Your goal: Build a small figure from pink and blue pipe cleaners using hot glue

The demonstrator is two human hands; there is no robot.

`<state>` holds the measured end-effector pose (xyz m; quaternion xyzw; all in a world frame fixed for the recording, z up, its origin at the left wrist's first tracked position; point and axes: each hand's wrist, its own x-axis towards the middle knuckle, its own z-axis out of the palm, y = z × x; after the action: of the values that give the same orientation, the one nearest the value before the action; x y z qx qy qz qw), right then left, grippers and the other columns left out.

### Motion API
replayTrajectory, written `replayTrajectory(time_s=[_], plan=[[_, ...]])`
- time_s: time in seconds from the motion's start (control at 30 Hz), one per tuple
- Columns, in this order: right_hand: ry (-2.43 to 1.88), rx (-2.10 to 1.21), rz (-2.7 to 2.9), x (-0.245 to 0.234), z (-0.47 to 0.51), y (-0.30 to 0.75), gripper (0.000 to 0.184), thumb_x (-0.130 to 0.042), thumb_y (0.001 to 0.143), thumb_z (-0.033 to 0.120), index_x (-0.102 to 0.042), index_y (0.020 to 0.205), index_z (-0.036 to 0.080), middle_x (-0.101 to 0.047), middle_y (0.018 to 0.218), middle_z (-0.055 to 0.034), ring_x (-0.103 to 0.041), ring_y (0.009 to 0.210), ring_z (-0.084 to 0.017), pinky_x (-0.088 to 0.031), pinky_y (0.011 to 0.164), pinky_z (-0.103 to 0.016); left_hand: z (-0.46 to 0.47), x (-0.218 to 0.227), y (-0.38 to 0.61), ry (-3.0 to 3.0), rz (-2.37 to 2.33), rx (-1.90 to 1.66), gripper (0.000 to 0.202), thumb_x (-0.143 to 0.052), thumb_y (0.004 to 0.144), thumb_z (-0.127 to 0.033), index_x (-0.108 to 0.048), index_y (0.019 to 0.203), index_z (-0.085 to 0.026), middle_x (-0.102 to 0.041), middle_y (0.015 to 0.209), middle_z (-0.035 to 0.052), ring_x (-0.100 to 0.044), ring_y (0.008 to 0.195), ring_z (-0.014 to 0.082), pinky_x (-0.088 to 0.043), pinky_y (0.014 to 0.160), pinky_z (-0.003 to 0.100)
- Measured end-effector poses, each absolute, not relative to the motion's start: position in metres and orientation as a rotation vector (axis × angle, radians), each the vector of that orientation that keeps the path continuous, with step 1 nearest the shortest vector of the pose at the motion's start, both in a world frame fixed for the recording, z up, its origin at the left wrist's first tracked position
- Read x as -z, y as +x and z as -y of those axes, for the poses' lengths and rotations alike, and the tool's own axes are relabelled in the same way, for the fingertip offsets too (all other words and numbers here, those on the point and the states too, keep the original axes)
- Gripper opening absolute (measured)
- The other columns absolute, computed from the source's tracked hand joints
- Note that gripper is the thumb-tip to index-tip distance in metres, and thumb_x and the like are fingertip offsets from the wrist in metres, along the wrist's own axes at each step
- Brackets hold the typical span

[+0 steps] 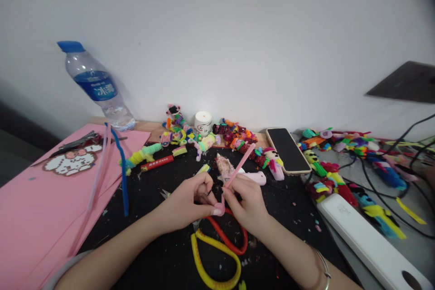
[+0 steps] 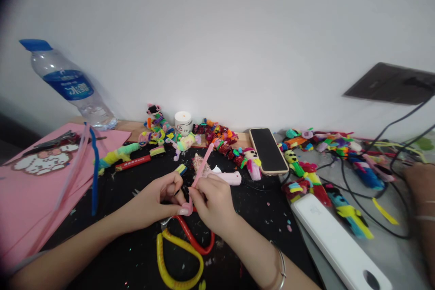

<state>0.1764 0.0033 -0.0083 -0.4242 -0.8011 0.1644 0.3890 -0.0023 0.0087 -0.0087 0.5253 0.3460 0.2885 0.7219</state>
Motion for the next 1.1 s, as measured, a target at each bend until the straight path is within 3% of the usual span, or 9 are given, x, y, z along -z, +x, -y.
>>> replayTrajectory(time_s=[1.1], plan=[[-1.065, -0.422, 2.027, 0.0113, -0.0037, 0.1773, 0.028, -0.048, 0.087, 0.018, -0.044, 0.059, 0.018, -0.043, 0.054, 0.0026, -0.04, 0.053, -0.011, -0.029, 0.052, -0.023, -0.0083, 0.0092, -0.0026, 1.204, -0.777, -0.636, 0.039, -0.073, 0.07, -0.019, -0.034, 0.076, -0.02, -0.067, 0.073, -0.0026, -0.061, 0.069, 0.0128, -0.046, 0.069, 0.03]])
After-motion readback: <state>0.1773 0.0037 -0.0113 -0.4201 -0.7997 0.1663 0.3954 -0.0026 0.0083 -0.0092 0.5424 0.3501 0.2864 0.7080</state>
